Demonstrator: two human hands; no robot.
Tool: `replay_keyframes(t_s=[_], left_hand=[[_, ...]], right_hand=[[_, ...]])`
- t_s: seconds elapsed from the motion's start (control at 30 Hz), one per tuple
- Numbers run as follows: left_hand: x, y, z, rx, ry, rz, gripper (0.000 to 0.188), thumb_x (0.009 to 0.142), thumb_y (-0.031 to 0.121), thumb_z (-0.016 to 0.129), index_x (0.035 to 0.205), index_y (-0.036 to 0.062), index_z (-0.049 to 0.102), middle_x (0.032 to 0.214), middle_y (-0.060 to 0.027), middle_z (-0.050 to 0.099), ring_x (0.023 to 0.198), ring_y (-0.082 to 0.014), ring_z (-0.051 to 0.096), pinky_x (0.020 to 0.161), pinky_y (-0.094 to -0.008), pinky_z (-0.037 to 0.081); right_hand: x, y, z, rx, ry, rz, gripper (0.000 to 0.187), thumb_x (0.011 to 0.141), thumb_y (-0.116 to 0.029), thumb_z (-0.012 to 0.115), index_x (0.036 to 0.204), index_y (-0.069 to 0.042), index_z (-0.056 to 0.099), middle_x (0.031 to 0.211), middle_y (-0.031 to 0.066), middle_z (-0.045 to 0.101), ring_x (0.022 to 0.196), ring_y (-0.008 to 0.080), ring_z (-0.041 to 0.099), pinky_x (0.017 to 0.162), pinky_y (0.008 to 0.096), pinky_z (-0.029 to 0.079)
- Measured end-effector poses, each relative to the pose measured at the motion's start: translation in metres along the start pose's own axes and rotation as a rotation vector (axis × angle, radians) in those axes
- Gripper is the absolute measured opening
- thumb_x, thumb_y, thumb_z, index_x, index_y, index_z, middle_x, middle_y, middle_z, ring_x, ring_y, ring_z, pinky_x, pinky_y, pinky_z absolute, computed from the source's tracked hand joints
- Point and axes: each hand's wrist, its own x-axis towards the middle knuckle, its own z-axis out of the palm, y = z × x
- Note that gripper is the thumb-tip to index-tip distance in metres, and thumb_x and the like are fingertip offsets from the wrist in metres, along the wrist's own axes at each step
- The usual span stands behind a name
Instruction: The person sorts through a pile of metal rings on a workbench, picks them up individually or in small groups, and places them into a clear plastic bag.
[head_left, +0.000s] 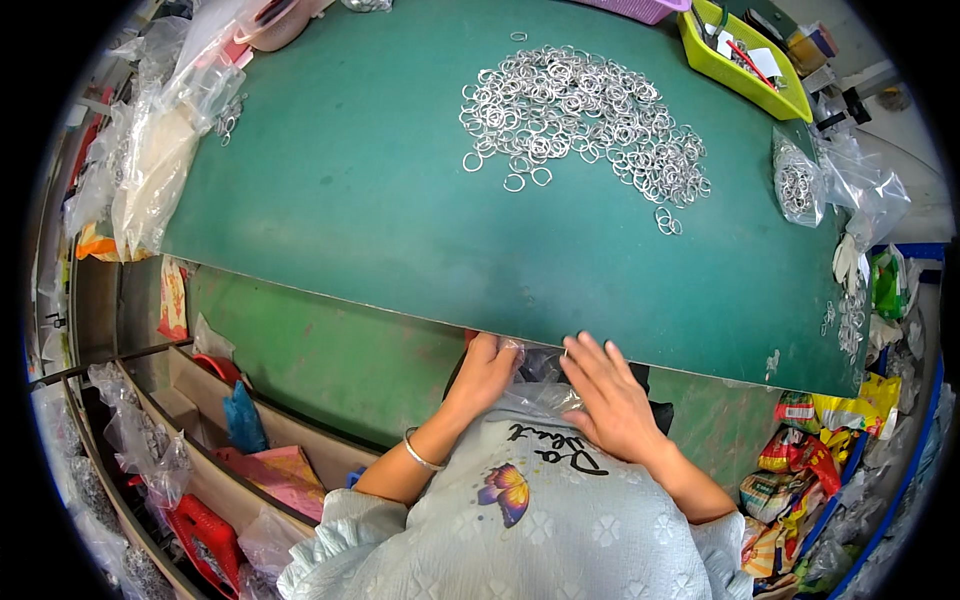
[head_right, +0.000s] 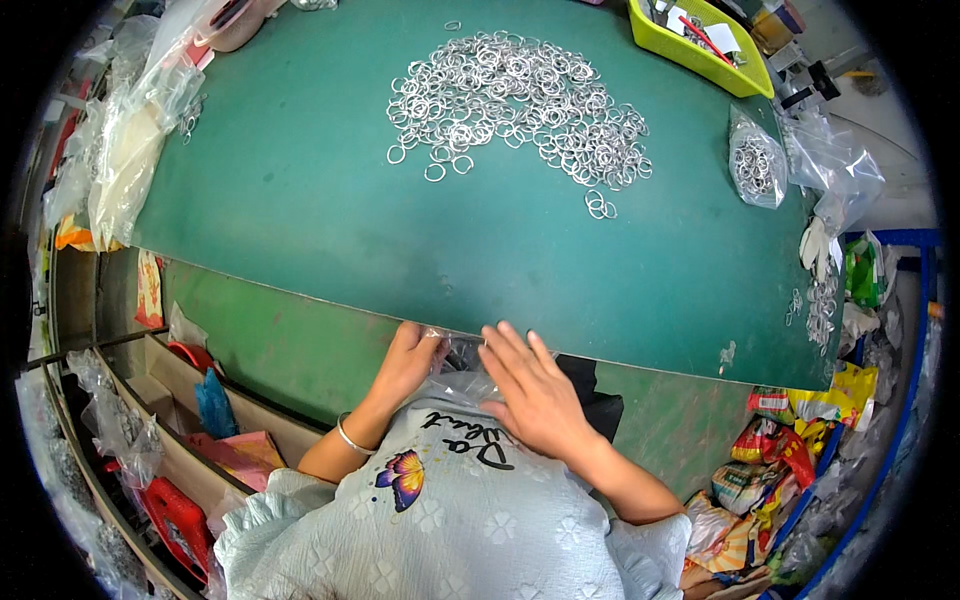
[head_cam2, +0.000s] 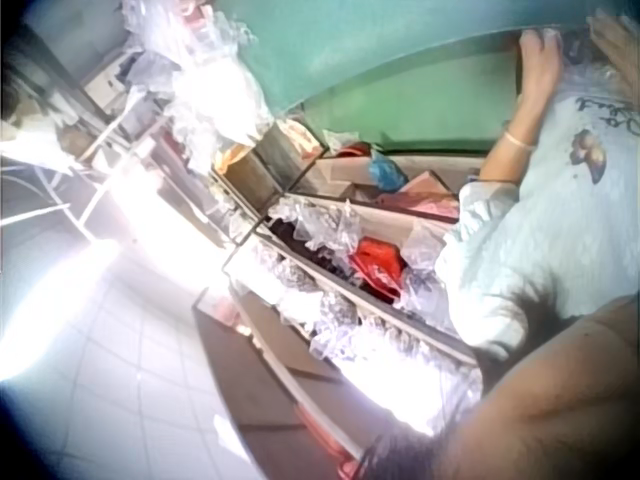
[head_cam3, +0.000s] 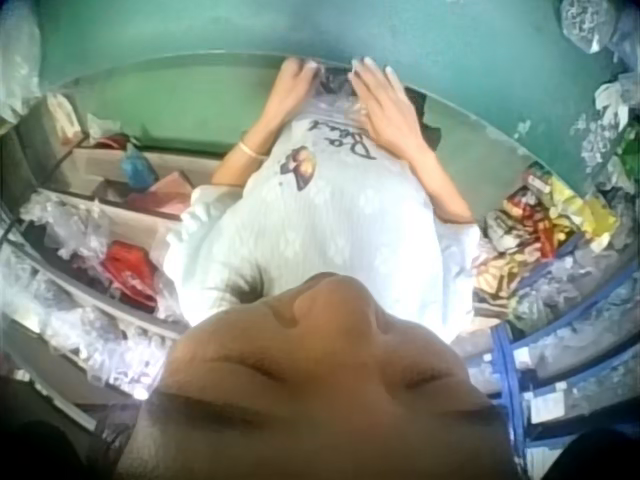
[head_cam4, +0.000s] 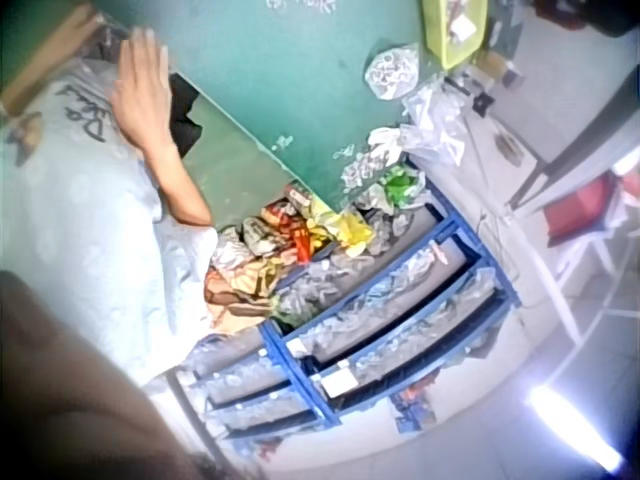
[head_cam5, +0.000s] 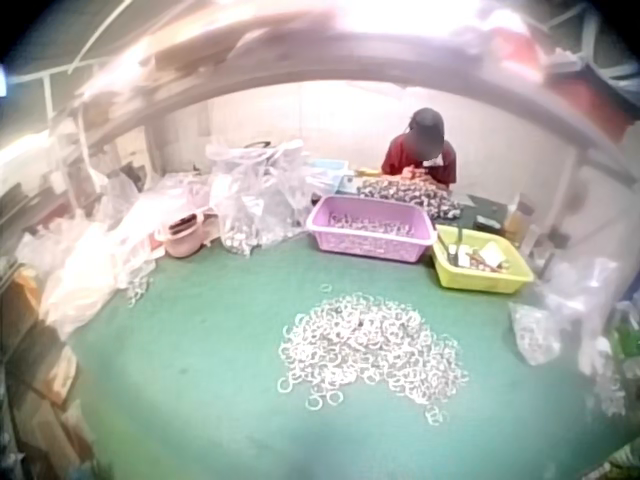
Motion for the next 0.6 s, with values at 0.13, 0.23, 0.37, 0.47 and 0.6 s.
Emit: replay_keyframes(t_s=[0.13, 0.23, 0.37, 0.47, 0.6], left_hand=[[0.001, -0.008, 0.002, -0.008, 0.018, 0.034, 0.021, 0.097, 0.016, 0.046, 0.1, -0.0033, 0.053, 0.07, -0.0045, 0.054, 0.058, -0.0113, 0.049, 0.049, -0.0272, 0.04], [0.001, -0.01, 0.002, -0.027, 0.014, 0.036, 0.026, 0.099, 0.022, 0.046, 0.098, -0.0024, 0.053, 0.069, -0.0036, 0.053, 0.056, -0.011, 0.049, 0.047, -0.0261, 0.04], [0.002, -0.013, 0.003, -0.04, 0.029, 0.05, 0.029, 0.1, 0.025, 0.046, 0.092, -0.0019, 0.053, 0.068, -0.0037, 0.052, 0.054, -0.0112, 0.049, 0.046, -0.0262, 0.04], [0.005, -0.01, 0.005, -0.07, -0.006, -0.018, 0.032, 0.1, 0.027, 0.046, 0.088, -0.0016, 0.053, 0.067, -0.0038, 0.052, 0.054, -0.0114, 0.048, 0.046, -0.0263, 0.039], [0.005, -0.009, 0.002, -0.038, -0.024, -0.032, 0.024, 0.098, 0.02, 0.044, 0.095, -0.0012, 0.053, 0.069, -0.003, 0.051, 0.058, -0.0107, 0.047, 0.05, -0.0268, 0.039]], right_hand=[[-0.006, 0.005, 0.002, 0.093, 0.056, -0.161, 0.042, 0.077, -0.017, 0.071, 0.113, 0.003, 0.061, 0.133, 0.017, 0.052, 0.129, 0.0325, 0.045, 0.103, 0.0461, 0.04], [-0.002, 0.026, -0.016, 0.015, 0.31, -0.138, 0.036, 0.078, -0.011, 0.069, 0.111, 0.002, 0.062, 0.131, 0.018, 0.053, 0.128, 0.0323, 0.046, 0.102, 0.0447, 0.04], [0.04, 0.065, -0.051, -0.036, 0.574, 0.238, 0.033, 0.09, -0.013, 0.057, 0.12, 0.001, 0.057, 0.132, 0.0182, 0.052, 0.128, 0.0346, 0.045, 0.106, 0.0431, 0.034], [0.058, 0.1, -0.051, -0.21, 0.631, 0.37, 0.041, 0.096, -0.019, 0.05, 0.131, 0.0, 0.048, 0.143, 0.0178, 0.041, 0.135, 0.0335, 0.035, 0.111, 0.0445, 0.025], [0.054, 0.097, -0.039, -0.237, 0.457, 0.42, 0.043, 0.096, -0.025, 0.05, 0.133, -0.002, 0.048, 0.145, 0.0157, 0.039, 0.138, 0.0324, 0.031, 0.112, 0.0495, 0.021]])
